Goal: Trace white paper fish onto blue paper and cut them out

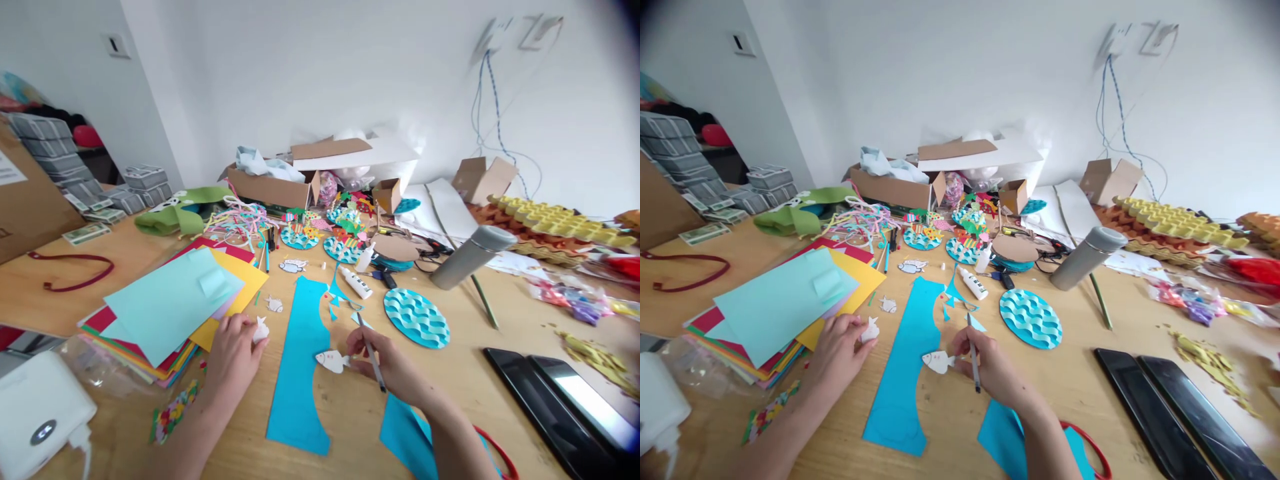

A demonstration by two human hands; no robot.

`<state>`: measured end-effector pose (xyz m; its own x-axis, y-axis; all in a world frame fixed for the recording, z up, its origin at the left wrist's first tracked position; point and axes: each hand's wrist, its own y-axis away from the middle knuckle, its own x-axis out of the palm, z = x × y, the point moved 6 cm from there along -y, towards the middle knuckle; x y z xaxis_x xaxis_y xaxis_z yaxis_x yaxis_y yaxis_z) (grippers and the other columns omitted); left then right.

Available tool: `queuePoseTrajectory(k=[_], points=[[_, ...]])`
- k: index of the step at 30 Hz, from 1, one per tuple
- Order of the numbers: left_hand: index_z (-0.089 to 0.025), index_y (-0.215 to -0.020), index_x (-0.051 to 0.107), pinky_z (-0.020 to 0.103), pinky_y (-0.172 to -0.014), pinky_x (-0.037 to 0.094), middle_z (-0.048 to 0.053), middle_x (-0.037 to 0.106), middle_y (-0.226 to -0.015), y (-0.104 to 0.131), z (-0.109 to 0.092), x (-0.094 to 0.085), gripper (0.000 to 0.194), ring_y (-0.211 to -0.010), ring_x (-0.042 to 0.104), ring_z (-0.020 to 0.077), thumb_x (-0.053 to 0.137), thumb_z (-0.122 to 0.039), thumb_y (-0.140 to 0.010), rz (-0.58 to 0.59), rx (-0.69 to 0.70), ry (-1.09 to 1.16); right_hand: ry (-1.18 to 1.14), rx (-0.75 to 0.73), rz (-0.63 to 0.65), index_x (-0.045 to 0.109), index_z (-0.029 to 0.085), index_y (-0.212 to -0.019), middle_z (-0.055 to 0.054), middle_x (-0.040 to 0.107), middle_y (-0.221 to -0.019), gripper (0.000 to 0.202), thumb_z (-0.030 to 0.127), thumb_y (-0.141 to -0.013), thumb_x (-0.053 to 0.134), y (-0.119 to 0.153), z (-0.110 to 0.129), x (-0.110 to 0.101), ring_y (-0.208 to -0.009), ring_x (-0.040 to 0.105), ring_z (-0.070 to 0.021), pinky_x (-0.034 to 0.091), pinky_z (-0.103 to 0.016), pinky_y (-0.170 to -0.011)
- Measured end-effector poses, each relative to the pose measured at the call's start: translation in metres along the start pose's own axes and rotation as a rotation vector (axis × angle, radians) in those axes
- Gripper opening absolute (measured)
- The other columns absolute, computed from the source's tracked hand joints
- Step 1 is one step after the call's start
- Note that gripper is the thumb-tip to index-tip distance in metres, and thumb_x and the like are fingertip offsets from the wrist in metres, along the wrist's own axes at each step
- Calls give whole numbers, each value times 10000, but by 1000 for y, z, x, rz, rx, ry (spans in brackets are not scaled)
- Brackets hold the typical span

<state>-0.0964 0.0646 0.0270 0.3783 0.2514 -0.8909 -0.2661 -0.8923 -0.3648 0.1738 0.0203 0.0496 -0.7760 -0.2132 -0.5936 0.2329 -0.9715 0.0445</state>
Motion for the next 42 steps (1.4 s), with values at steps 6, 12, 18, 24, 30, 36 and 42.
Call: queuePoseTrajectory(k=[6,12,18,24,30,36,42], points=[[-187,-824,693,418,-852,471,89,616,-910,-2,-6,-2,139,-898,524,265,565,-242,-825,29,16,-38,-1,86,19,606,192,-868,-32,673,-867,129,157,-745,625,5,-15,-9,-762,624,-184,486,-298,-663],[-192,-774,678,405,-836,465,88,607,-891,-4,-10,-13,199,-869,536,257,501,-216,-863,-27,14,-63,81,120,7,603,199,-849,-17,663,-824,140,146,-720,614,5,-20,-8,-693,613,-173,470,-285,-606],[-189,-762,637,396,-847,467,96,612,-923,-4,-4,-28,224,-918,551,256,453,-198,-888,-201,-35,111,151,94,-13,597,200,-893,-40,659,-876,139,200,-760,638,4,-19,-10,-743,612,-189,477,-313,-653],[-208,-729,632,277,-712,488,-2,648,-725,-1,-27,-8,278,-668,596,148,449,-298,-918,196,-41,584,-25,-37,-307,574,199,-911,-49,660,-844,127,311,-852,585,-4,12,1,-744,620,-190,487,-317,-670],[-205,-795,685,264,-688,492,20,708,-801,5,-44,3,227,-753,646,172,500,-294,-893,313,-81,752,-223,1,-193,570,192,-930,-45,670,-834,137,271,-822,601,-11,33,57,-715,623,-175,478,-284,-636],[-210,-1003,659,284,-739,531,36,711,-939,4,-34,6,219,-835,666,173,481,-278,-894,209,-118,744,-236,101,-251,554,191,-866,-17,642,-733,82,237,-801,574,-15,22,69,-625,598,-161,447,-261,-586],[-206,-970,648,318,-797,529,34,683,-950,7,-29,0,229,-873,649,167,430,-171,-909,102,-6,590,-109,128,-277,542,197,-838,-23,648,-736,58,201,-782,559,-18,18,69,-624,606,-170,435,-257,-583]])
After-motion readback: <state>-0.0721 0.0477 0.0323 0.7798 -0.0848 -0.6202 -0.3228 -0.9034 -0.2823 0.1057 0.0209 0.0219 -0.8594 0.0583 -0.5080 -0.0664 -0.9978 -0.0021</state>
